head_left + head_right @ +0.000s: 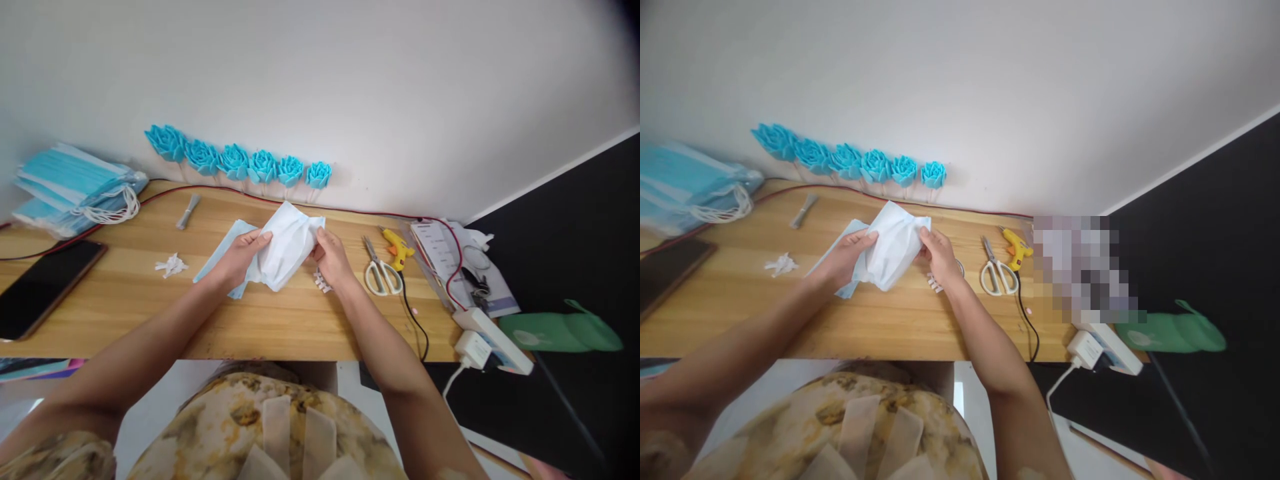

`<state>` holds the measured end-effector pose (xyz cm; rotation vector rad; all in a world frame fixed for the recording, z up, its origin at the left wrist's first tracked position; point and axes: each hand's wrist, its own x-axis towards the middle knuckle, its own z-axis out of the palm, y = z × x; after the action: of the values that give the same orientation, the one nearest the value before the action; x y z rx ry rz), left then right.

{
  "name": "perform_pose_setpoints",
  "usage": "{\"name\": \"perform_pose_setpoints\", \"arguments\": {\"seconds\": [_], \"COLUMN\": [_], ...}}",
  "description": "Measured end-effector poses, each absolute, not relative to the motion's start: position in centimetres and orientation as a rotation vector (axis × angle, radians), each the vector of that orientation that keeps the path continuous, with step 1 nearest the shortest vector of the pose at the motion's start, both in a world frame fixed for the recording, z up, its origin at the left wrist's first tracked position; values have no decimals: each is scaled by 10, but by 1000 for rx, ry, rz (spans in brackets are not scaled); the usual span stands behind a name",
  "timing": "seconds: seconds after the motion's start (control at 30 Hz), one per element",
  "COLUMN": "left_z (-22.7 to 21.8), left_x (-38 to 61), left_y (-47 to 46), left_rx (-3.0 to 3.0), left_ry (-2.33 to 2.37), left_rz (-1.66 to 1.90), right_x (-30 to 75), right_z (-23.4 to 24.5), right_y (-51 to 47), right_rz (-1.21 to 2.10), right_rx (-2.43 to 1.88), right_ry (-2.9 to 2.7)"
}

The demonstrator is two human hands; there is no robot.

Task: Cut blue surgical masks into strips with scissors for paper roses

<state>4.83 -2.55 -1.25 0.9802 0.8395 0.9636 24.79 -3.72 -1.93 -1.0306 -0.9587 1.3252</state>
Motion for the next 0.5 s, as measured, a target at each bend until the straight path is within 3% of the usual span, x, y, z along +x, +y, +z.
{"name": "perform_pose_setpoints", "arguments": {"seconds": [0.3,0.5], "left_z": [-9,-11], "left_x": [45,48], "left_y": [-24,-20], "left_rx": [1013,921], "left_ry": [823,667], "left_rz": [857,1006], "right_x": [261,260], "right_z": [-7,-11], "right_y": [-38,-32], "right_rz": [850,854], "right_rx": [-1258,-1186], "right_ry": [-1176,-821]}}
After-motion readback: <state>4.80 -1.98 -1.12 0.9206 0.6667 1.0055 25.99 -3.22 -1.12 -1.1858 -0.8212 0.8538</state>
